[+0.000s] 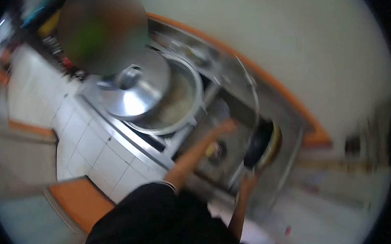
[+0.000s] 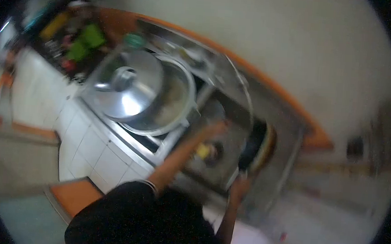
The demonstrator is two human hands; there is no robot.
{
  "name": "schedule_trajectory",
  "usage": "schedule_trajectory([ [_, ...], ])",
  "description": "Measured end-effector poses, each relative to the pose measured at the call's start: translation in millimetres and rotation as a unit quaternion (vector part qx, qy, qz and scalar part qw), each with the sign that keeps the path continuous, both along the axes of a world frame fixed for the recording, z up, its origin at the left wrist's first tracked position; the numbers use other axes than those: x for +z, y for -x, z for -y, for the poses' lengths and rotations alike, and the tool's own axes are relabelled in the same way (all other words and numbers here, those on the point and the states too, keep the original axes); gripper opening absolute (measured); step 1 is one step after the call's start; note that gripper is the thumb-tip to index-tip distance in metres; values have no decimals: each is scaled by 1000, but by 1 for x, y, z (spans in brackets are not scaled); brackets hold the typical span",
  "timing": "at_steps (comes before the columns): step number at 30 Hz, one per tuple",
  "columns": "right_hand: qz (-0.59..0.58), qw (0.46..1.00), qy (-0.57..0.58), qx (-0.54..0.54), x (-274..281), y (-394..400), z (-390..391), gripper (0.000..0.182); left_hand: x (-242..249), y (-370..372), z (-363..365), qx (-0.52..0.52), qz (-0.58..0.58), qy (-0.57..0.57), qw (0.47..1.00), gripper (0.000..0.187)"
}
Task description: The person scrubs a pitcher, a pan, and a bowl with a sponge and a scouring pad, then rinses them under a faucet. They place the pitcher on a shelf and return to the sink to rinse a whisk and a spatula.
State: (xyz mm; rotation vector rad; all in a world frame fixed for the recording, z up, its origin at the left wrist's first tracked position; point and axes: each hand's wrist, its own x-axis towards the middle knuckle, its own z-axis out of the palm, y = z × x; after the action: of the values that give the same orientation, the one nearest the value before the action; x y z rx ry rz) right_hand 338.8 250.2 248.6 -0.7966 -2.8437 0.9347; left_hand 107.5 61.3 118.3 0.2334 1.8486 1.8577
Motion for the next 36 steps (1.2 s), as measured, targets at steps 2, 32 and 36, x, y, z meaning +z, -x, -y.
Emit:
schedule_trajectory([
  [2, -93, 993, -73, 20, -18, -12, -9, 46, -29, -23, 35, 46, 121, -17, 991, 30],
  [32, -63, 809, 557, -178, -30, 34, -194, 7, -251, -187, 55, -209, -34, 418, 884, 73],
  [36, -50, 827, 529, -186, -40, 59, -204, 7, -259, -200, 56, -132, -41, 441, 887, 78],
])
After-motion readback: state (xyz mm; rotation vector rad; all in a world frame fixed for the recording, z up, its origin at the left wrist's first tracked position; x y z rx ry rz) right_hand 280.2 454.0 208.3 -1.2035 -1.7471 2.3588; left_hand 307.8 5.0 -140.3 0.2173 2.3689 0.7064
